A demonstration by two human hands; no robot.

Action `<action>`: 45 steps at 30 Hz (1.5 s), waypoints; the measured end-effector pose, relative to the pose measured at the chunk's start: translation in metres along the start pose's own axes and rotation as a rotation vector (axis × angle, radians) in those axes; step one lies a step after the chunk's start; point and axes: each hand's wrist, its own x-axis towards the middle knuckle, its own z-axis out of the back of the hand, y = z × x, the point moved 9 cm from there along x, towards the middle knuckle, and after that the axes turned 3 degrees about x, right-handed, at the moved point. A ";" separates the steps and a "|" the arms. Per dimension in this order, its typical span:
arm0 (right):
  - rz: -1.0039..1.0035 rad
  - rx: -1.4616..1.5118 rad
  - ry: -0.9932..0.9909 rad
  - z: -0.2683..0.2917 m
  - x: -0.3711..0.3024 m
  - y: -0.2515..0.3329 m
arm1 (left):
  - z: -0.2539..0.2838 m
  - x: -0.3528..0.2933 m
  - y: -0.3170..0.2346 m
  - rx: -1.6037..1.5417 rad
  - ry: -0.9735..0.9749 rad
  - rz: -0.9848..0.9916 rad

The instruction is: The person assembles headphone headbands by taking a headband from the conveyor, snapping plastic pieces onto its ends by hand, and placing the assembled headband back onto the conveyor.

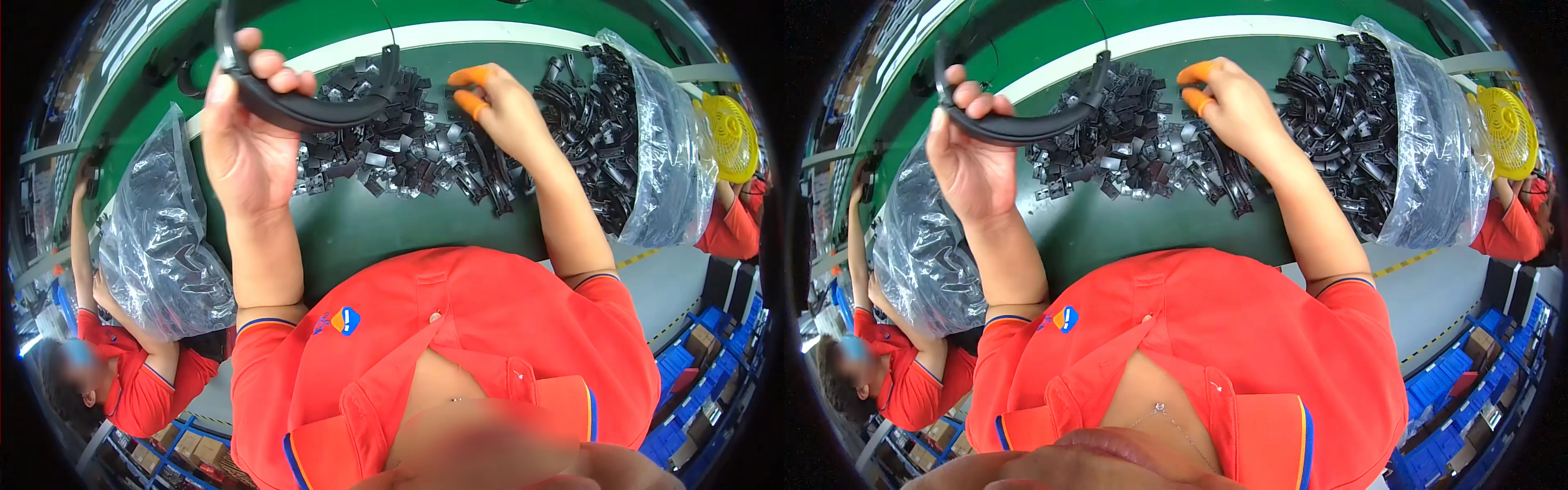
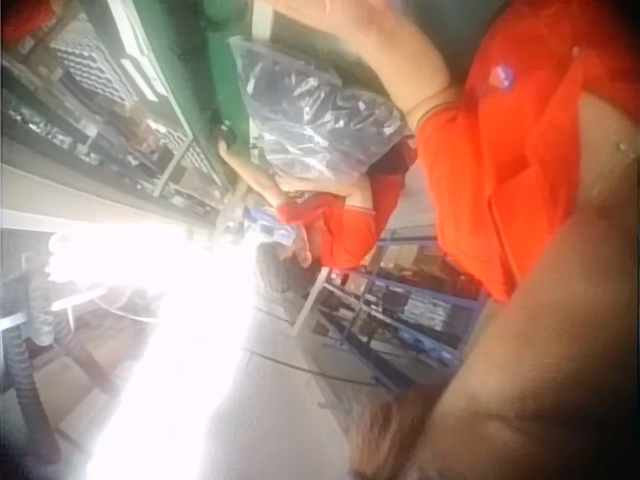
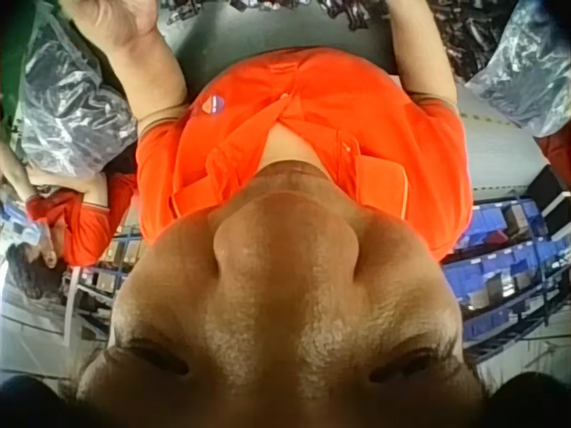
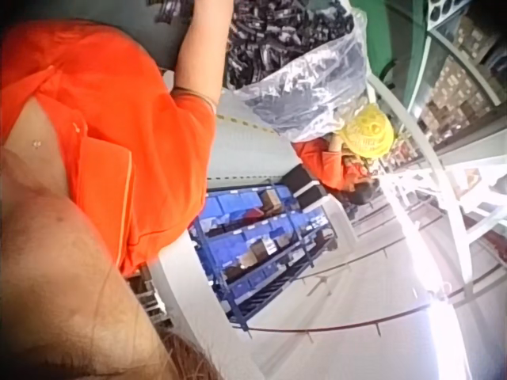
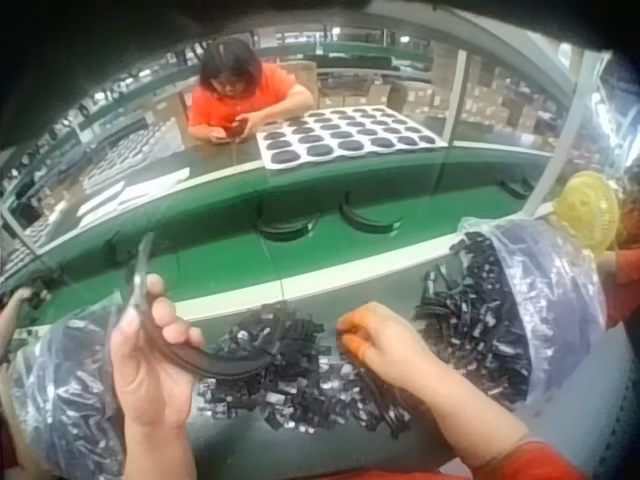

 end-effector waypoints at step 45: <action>0.013 0.933 0.030 0.010 -0.031 0.090 | -0.048 -0.047 0.086 0.747 0.202 0.174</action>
